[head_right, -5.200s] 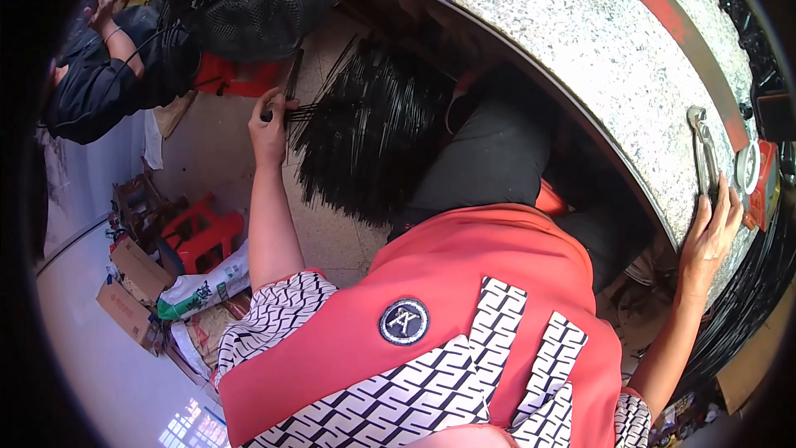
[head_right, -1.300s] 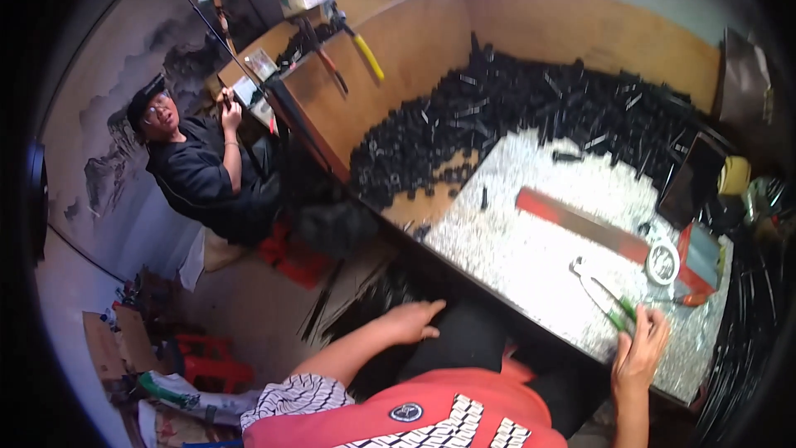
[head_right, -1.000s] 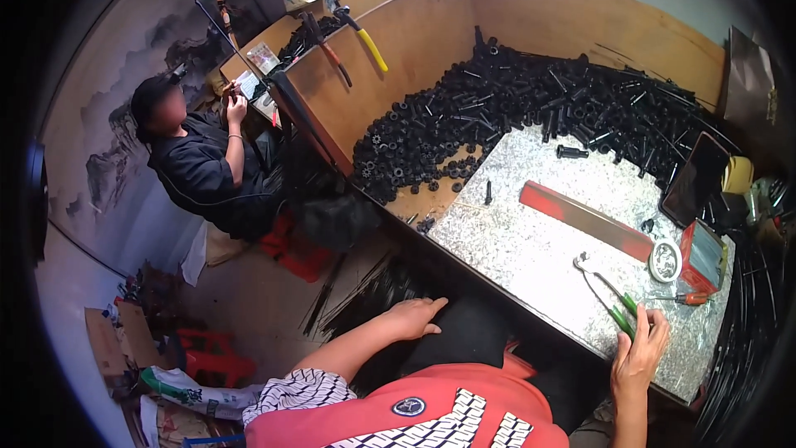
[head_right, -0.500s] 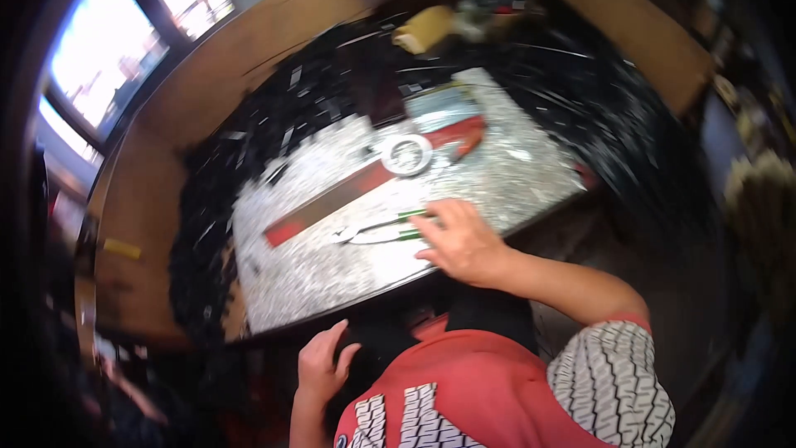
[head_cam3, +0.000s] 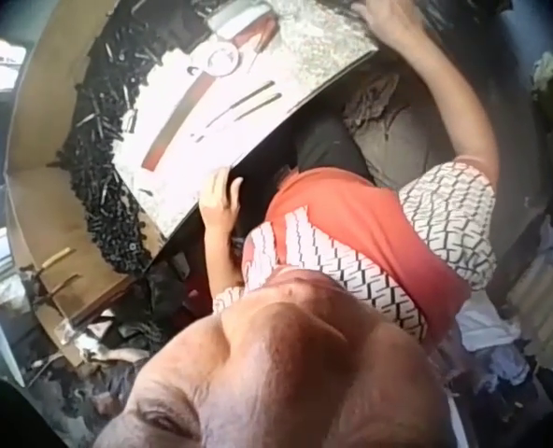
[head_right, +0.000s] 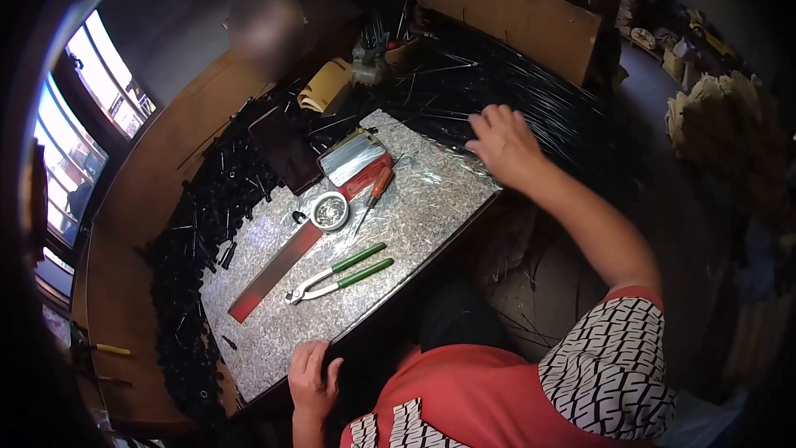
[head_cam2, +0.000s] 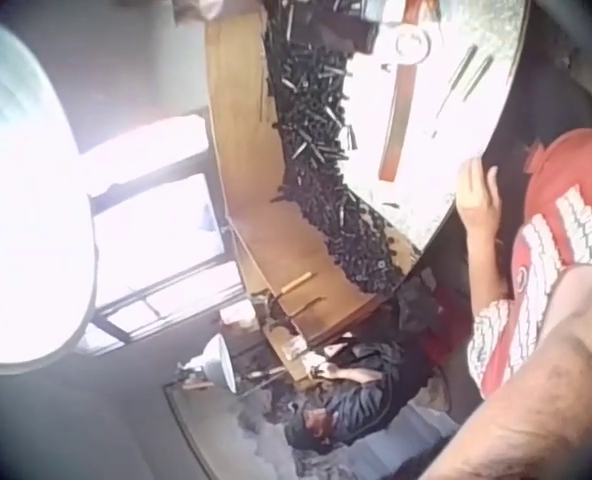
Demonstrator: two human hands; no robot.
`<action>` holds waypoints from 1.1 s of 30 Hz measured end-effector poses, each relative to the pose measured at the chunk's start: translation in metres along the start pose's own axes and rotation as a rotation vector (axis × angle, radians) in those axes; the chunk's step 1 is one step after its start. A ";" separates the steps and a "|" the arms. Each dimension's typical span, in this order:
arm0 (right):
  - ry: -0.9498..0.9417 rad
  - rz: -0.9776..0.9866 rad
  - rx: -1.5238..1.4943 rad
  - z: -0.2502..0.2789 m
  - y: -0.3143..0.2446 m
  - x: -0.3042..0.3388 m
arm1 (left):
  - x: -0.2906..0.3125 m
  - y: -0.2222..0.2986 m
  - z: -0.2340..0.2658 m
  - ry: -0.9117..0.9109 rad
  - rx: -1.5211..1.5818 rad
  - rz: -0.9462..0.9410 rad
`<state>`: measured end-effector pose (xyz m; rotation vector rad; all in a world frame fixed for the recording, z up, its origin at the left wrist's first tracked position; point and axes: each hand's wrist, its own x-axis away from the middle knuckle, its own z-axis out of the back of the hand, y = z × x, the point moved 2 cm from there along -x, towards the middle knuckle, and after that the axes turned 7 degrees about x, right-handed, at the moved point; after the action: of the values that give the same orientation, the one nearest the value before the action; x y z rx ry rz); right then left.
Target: Assembling and cutting black industrial components at a workbench.
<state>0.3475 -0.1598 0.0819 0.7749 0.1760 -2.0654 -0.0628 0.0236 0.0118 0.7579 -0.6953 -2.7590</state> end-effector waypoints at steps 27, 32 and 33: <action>-0.495 -0.592 0.142 -0.097 0.228 -0.077 | 0.003 -0.065 0.010 0.235 -0.267 0.204; -0.459 -0.642 0.194 -0.094 0.229 -0.073 | -0.003 -0.064 0.010 0.208 -0.256 0.212; -0.459 -0.644 0.199 -0.100 0.233 -0.073 | -0.001 -0.065 0.010 0.207 -0.251 0.209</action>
<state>0.6075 -0.2060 0.0827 0.3533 -0.0498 -2.8480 -0.0714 0.0839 -0.0118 0.8452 -0.3560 -2.4723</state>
